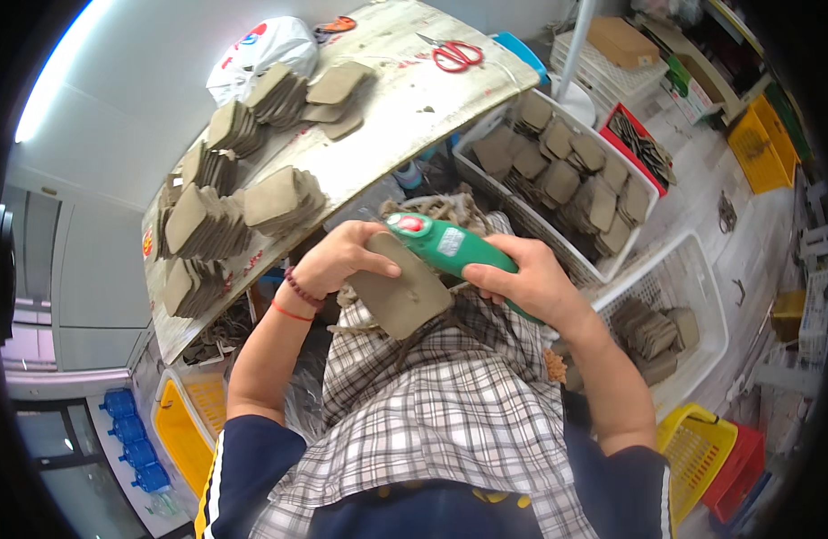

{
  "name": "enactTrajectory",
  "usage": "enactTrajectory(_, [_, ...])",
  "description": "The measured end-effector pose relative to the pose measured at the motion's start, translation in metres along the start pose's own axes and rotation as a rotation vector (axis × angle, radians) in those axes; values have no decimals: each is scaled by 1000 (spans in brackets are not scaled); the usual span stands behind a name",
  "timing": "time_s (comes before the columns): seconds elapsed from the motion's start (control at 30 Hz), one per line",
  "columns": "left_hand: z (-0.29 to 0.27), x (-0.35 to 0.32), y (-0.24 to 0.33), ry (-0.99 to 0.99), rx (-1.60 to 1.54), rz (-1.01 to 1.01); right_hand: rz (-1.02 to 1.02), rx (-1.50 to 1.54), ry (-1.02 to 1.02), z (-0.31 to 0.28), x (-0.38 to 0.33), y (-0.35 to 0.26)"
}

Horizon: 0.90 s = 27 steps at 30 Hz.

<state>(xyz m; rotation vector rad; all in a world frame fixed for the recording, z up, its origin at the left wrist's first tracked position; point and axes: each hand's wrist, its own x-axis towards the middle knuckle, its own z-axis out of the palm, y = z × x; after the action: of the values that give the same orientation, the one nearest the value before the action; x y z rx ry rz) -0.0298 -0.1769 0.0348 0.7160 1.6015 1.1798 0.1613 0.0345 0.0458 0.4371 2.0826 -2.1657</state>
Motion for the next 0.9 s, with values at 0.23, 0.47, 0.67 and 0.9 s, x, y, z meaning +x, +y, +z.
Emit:
enactTrajectory(0.23, [-145,-65,-16,854,-240,343,-12,28,230,-23,-16,19])
enactTrajectory(0.47, [-155,-43,-30,1013,1335,190,-10,7,260,-24,-20,28])
enactTrajectory(0.67, [-179,-36,-25,389,1348,-228,-8,43,261,-28,-27,40])
enactTrajectory(0.9, [-137,-4,-64,728,1297,74,14,49,319,-30,-29,50])
